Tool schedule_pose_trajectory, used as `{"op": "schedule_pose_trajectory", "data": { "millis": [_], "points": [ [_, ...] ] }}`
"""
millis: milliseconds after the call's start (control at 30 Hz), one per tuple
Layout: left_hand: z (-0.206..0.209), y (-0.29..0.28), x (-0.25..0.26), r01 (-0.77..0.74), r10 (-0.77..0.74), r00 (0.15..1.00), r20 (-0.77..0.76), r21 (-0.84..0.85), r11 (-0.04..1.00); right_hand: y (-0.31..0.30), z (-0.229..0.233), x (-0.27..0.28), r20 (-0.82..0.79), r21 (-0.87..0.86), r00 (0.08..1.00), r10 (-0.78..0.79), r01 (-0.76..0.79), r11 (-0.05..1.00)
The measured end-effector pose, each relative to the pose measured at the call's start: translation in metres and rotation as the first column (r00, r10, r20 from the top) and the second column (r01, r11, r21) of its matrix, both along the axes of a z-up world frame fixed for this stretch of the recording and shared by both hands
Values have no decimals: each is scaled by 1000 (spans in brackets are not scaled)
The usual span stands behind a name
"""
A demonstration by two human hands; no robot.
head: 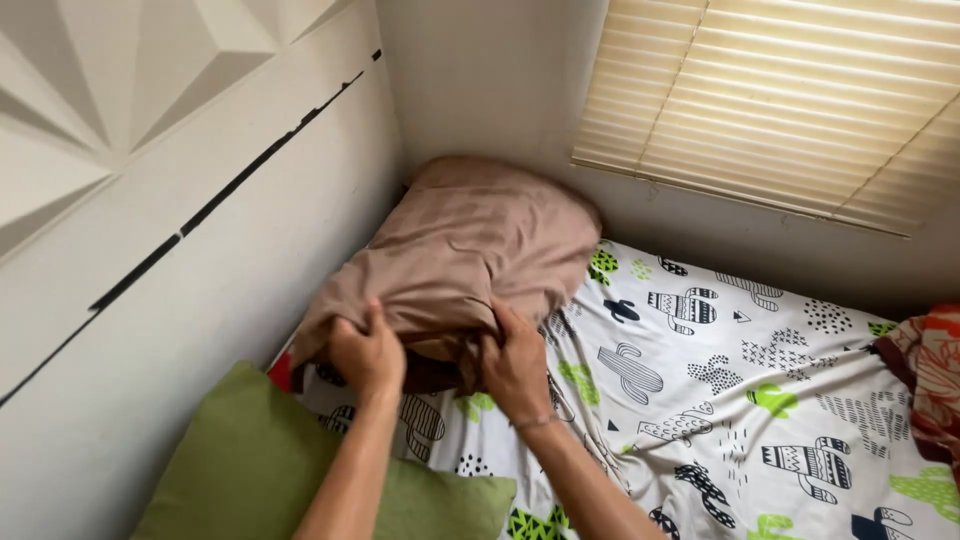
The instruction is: The person dusts a white geometric wall panel and a shelf with a duster, then makes the bed by arranging pillows and smoothing the fitted sheet. The person then folds a towel on the bed.
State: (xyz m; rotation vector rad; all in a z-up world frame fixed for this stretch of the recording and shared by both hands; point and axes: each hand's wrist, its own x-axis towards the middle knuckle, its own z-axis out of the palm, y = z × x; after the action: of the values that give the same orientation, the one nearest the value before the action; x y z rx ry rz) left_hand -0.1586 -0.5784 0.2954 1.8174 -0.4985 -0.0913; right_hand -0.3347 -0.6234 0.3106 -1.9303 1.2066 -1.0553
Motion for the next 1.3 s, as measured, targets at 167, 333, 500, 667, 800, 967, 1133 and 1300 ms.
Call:
{"op": "schedule_pose_trajectory", "data": {
  "millis": [167, 333, 500, 667, 800, 967, 1133, 1300],
  "points": [
    [-83, 56, 17, -188, 203, 970, -131, 122, 975, 76, -72, 8, -12, 55, 995, 102, -101, 993],
    [-48, 88, -8, -217, 242, 940, -239, 129, 968, 99, -74, -6, -1, 257, 981, 193, -186, 948],
    [-12, 73, -27, -301, 281, 837, -470, 32, 953, 83, -79, -32, -241, 730, 888, 392, -100, 676],
    [47, 45, -21, -351, 240, 552, -799, 39, 936, 14, -28, -8, -246, 454, 963, -110, 215, 865],
    [39, 33, -27, -276, 243, 558, -793, 99, 956, -36, -90, 12, -176, 550, 970, -167, 238, 801],
    [20, 26, -32, -135, 125, 601, -789, 54, 989, -58, 17, -18, 181, 398, 981, -72, -6, 917],
    [-69, 57, -98, 33, -61, 759, -648, -56, 998, -3, 103, -123, 156, 404, 979, -131, 58, 913],
    [-81, 93, -140, -132, 173, 982, -73, 387, 913, -4, 58, -175, -822, 307, 570, -16, 465, 831]
  ]
}}
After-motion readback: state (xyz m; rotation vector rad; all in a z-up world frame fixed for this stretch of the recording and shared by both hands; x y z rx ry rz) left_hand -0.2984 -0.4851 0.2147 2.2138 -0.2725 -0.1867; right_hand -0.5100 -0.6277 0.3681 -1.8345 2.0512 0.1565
